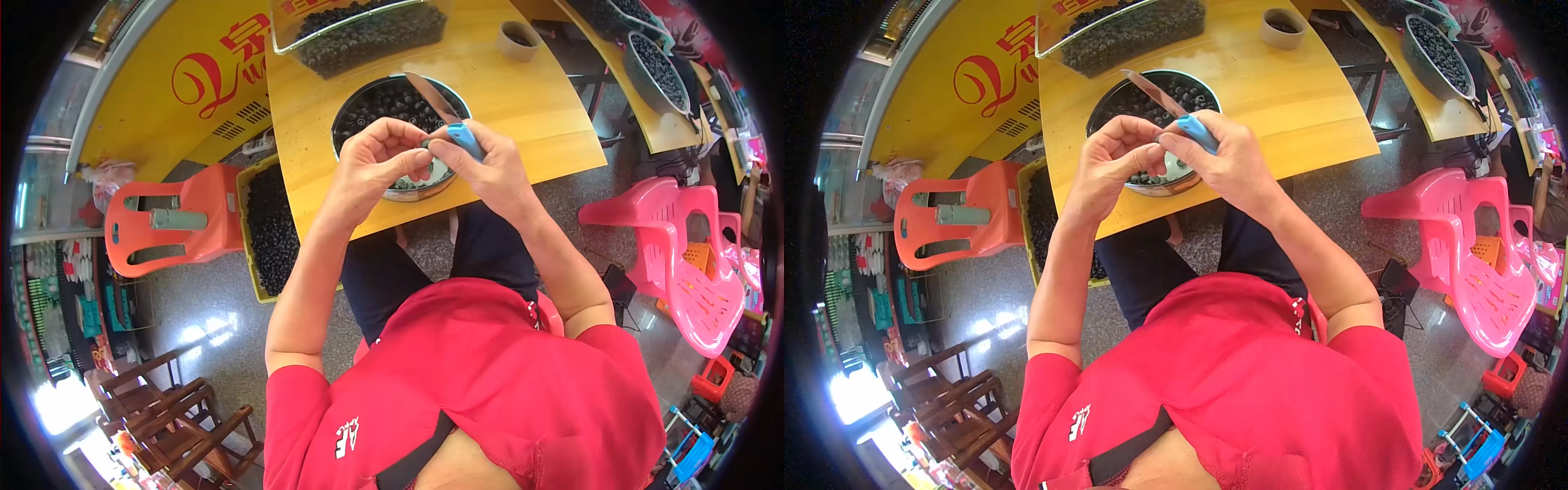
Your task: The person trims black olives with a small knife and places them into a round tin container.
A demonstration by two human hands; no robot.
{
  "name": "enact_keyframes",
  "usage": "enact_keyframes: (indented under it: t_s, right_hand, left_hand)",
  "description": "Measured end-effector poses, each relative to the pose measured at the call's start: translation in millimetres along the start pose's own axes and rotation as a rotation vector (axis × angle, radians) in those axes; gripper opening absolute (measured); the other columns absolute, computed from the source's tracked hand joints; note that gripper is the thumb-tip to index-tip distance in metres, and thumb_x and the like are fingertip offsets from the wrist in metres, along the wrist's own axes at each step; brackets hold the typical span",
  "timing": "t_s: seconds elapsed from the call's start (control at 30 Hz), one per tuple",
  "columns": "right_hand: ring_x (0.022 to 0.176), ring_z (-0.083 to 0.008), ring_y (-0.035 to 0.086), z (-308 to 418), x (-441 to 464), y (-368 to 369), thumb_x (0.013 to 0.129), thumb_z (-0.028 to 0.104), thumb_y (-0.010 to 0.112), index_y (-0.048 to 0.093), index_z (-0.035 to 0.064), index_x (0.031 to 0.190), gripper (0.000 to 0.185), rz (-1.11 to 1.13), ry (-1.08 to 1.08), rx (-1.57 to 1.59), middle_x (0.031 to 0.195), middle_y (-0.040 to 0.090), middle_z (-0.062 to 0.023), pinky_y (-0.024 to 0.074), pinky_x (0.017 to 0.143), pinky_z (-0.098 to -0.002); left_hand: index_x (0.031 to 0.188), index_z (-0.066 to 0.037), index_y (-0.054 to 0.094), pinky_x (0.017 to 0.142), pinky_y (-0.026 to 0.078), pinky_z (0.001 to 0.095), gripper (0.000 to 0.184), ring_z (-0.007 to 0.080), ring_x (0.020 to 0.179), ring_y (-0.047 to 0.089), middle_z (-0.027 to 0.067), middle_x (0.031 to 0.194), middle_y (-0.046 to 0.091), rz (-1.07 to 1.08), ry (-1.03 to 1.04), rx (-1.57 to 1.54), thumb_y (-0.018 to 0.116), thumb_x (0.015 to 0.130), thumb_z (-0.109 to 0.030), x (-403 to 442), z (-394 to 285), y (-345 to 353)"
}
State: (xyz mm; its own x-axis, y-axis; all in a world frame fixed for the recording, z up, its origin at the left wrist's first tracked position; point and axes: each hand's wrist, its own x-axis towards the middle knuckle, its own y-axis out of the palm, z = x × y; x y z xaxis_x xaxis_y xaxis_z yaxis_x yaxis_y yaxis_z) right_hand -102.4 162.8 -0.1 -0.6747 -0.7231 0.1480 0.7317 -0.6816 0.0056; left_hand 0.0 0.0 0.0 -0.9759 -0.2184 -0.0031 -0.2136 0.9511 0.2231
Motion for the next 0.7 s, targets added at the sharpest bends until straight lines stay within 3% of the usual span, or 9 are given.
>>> enact_keyframes:
  t_s: [0.17,0.27,0.37,0.7]
  right_hand:
    - [0.073,-0.0047,0.055,8.0,2.9,8.6,0.087,0.019,0.07,0.065,0.0023,0.09,0.018,0.06,0.025,0.056,0.077,0.062,0.0006,0.0459,0.065,-0.0213]
    - [0.072,-0.0044,0.054,10.0,4.6,12.9,0.087,0.02,0.07,0.065,0.0022,0.089,0.018,0.091,0.034,0.13,0.078,0.062,0.0009,0.045,0.064,-0.021]
    - [0.073,-0.0043,0.054,16.2,4.3,13.2,0.087,0.02,0.069,0.065,0.0022,0.088,0.018,0.082,0.07,0.125,0.078,0.061,0.0014,0.0445,0.065,-0.0211]
    - [0.073,-0.0044,0.052,18.2,5.0,13.0,0.089,0.02,0.066,0.064,0.002,0.086,0.019,0.12,0.014,0.029,0.077,0.06,0.0023,0.0435,0.063,-0.0224]
  left_hand:
    - [0.104,0.001,0.062,0.066,0.048,0.0234,0.022,0.0105,0.07,0.06,0.0052,0.082,0.065,-0.162,0.153,-0.018,0.069,0.085,-0.006,-15.4,2.7,7.3]
    - [0.103,0.001,0.064,0.066,0.048,0.0233,0.02,0.0102,0.069,0.06,0.0048,0.081,0.065,-0.218,0.14,-0.051,0.069,0.085,-0.007,-20.8,-0.7,11.0]
    - [0.104,0.003,0.065,0.065,0.05,0.023,0.02,0.0094,0.07,0.06,0.0062,0.088,0.067,-0.216,0.118,-0.044,0.067,0.086,-0.005,-23.3,0.6,9.5]
    - [0.102,0.001,0.067,0.064,0.049,0.0232,0.017,0.0092,0.069,0.06,0.0063,0.087,0.068,-0.232,0.158,-0.058,0.067,0.087,-0.007,-29.8,3.0,11.1]
